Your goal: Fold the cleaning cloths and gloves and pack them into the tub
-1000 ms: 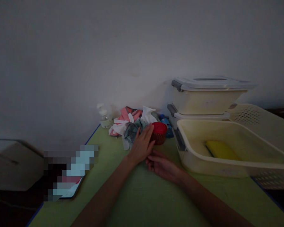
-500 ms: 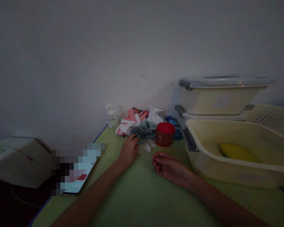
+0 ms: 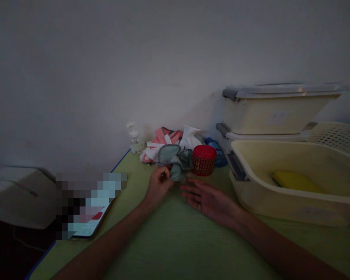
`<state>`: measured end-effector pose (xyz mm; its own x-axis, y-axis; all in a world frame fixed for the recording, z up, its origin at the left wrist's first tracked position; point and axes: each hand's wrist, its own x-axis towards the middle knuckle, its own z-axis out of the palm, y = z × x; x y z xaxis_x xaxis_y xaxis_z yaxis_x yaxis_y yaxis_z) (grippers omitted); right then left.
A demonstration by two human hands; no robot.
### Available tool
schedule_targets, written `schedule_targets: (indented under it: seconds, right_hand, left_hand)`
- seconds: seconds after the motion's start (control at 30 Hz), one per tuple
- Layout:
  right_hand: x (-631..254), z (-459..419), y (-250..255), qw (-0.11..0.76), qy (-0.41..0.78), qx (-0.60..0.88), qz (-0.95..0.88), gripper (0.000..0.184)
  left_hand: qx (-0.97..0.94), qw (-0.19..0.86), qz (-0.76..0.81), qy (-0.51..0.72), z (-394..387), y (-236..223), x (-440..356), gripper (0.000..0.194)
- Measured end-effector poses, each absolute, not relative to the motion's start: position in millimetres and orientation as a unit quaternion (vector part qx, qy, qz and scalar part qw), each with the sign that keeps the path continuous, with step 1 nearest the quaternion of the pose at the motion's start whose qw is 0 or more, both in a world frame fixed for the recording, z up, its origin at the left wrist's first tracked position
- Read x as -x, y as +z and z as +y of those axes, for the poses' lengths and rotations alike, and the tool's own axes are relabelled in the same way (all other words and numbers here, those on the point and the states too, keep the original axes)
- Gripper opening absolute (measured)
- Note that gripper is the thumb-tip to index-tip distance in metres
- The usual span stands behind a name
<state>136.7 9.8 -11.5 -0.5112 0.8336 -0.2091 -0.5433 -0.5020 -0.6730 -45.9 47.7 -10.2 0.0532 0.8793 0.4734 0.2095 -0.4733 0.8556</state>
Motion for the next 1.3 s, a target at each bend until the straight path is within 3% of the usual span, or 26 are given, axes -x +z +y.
schedule_targets:
  seconds: [0.17,0.3,0.4,0.57,0.7,1.0,1.3]
  right_hand:
    - [-136.3,11.4,-13.3,0.423,0.828,0.263,-0.258,0.029]
    - [-132.5,7.2,-11.2,0.439,0.809,0.265,-0.287,0.041]
    - [-129.7,3.5,-8.8,0.445,0.792,0.270,-0.318,0.038]
    - [-126.5,1.2,-8.0,0.460,0.767,0.293,-0.338,0.031]
    - [-125.4,0.4,-8.3,0.443,0.763,0.306,-0.358,0.031]
    - [-128.8,0.3,-11.2,0.420,0.763,0.286,-0.398,0.016]
    - [-128.4,-2.1,-10.8,0.430,0.743,0.289,-0.425,0.020]
  left_hand:
    - [-0.676,0.440,0.337,0.486,35.7,-6.1,36.6,0.019]
    - [-0.644,0.496,0.342,0.472,39.4,-8.4,38.6,0.025]
    - [-0.609,0.512,0.365,0.483,45.0,-12.4,40.3,0.024]
    - [-0.598,0.578,0.356,0.426,46.3,-14.3,39.3,0.058]
    - [-0.591,0.625,0.354,0.367,45.4,-10.9,40.8,0.046]
    - [-0.464,0.485,0.434,0.601,80.0,-15.9,71.7,0.045]
    - [-0.600,0.343,0.440,0.574,81.7,-26.2,65.9,0.050]
